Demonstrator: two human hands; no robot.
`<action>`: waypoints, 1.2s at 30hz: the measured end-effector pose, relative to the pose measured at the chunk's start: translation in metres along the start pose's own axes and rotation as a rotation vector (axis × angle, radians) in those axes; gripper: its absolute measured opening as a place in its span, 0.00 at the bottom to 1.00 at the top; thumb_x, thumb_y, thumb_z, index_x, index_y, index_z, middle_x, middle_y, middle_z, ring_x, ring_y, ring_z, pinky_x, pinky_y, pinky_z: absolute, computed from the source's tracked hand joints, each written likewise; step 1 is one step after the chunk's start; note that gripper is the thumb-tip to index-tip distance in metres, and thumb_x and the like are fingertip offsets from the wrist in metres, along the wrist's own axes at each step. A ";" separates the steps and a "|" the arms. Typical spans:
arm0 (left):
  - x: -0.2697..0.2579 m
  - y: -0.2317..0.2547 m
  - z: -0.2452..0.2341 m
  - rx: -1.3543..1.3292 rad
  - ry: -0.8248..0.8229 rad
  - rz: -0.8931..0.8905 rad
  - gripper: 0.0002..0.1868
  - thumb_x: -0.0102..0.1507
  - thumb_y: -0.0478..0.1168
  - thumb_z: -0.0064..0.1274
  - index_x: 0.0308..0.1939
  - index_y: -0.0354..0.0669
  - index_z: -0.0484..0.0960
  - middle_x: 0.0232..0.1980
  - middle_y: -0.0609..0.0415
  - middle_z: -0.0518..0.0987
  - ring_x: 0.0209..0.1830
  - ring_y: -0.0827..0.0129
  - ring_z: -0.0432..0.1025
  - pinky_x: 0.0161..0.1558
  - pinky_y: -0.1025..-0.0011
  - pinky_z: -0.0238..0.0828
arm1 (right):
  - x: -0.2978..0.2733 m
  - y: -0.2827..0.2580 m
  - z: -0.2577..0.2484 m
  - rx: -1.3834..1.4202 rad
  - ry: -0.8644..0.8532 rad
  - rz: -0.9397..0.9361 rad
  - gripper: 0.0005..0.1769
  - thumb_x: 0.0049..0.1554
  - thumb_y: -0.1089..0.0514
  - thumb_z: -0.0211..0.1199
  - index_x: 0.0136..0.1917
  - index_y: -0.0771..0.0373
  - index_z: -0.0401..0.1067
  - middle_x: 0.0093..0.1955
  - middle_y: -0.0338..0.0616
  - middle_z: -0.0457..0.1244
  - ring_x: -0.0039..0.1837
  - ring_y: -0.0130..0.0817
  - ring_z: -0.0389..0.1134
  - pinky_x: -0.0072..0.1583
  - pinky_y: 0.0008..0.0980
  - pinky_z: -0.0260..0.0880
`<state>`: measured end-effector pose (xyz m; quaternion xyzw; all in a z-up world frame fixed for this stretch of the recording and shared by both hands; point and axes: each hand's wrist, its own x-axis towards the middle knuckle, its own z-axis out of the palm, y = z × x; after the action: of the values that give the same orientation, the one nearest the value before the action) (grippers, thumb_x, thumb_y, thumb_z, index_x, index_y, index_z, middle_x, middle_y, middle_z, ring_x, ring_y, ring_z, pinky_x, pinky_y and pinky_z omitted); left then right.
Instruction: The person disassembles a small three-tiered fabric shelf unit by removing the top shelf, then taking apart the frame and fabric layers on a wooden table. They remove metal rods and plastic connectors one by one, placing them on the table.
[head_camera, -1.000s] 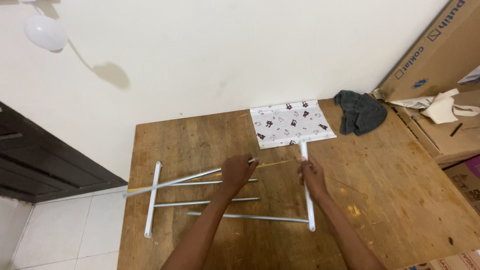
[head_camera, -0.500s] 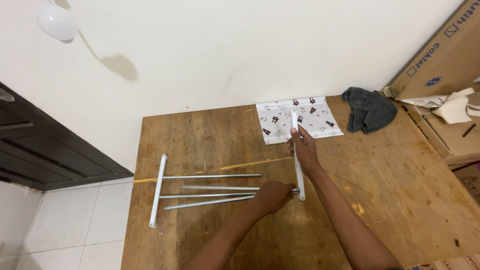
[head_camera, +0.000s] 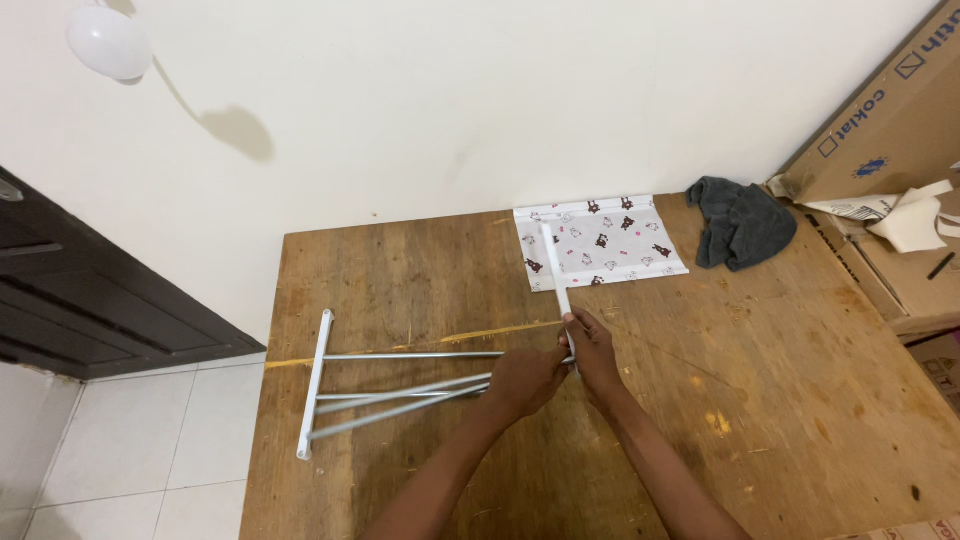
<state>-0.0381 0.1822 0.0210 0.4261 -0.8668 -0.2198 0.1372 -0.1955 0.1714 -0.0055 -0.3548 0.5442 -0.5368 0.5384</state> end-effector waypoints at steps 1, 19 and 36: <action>-0.002 -0.001 -0.004 0.010 0.016 0.009 0.15 0.69 0.50 0.48 0.43 0.44 0.82 0.29 0.45 0.81 0.27 0.51 0.76 0.30 0.53 0.71 | 0.003 0.002 -0.002 -0.037 0.029 -0.006 0.18 0.64 0.49 0.57 0.62 0.60 0.73 0.35 0.35 0.61 0.36 0.22 0.59 0.38 0.25 0.60; -0.011 -0.076 -0.007 0.147 0.125 0.028 0.07 0.58 0.31 0.52 0.40 0.38 0.75 0.32 0.42 0.80 0.32 0.47 0.77 0.33 0.53 0.72 | -0.044 -0.004 0.054 0.031 -0.194 0.347 0.18 0.62 0.44 0.62 0.44 0.61 0.68 0.32 0.35 0.55 0.31 0.24 0.53 0.32 0.26 0.56; -0.043 -0.218 -0.053 0.247 0.314 0.057 0.12 0.59 0.31 0.49 0.47 0.40 0.77 0.46 0.44 0.79 0.48 0.49 0.73 0.49 0.52 0.67 | 0.069 0.036 0.072 0.160 -0.063 0.211 0.16 0.61 0.56 0.65 0.38 0.67 0.67 0.26 0.39 0.57 0.25 0.26 0.52 0.27 0.28 0.48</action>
<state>0.1587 0.0849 -0.0436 0.4439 -0.8669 -0.0389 0.2237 -0.1310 0.0963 -0.0435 -0.2682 0.5167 -0.5074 0.6353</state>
